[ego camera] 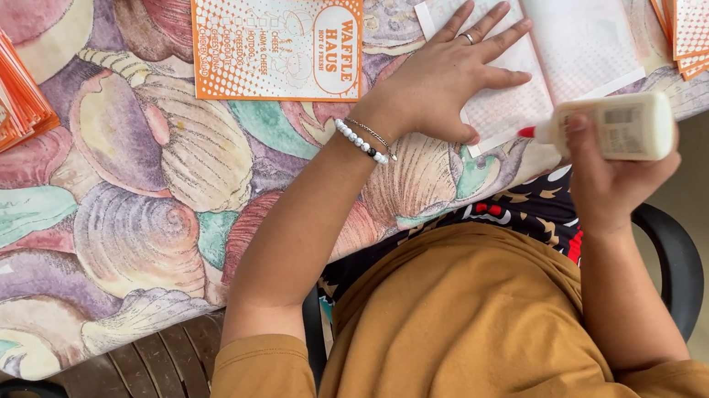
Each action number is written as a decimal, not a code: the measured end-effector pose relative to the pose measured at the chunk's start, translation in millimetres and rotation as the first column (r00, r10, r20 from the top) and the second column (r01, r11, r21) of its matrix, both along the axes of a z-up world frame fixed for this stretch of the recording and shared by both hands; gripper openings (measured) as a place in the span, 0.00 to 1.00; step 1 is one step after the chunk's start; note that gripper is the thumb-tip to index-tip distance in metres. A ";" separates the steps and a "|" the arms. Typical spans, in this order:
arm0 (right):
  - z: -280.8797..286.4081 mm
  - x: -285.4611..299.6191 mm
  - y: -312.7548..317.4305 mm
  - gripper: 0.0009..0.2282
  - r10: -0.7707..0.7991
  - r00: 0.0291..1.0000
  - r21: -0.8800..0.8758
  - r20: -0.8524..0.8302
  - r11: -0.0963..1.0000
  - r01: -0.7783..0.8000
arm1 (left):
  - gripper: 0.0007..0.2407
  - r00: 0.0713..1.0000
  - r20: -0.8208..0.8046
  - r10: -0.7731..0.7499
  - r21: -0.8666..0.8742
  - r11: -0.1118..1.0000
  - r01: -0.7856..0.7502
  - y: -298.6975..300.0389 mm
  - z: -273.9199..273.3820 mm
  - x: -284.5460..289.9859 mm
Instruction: Manually folding and gluing pre-printed paper templates to assemble waffle bags.
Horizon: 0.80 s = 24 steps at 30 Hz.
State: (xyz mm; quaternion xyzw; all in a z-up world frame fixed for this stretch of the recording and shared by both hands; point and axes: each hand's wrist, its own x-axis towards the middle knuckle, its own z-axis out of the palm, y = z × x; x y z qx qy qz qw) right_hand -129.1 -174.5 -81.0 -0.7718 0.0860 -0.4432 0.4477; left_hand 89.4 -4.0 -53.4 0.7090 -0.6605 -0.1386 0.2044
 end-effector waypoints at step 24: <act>-9.4 -0.4 -0.3 0.27 0.066 0.993 -0.123 0.098 0.991 -0.054 | 0.40 1.000 0.000 -0.007 -0.027 1.000 0.007 0.9 1.7 -0.1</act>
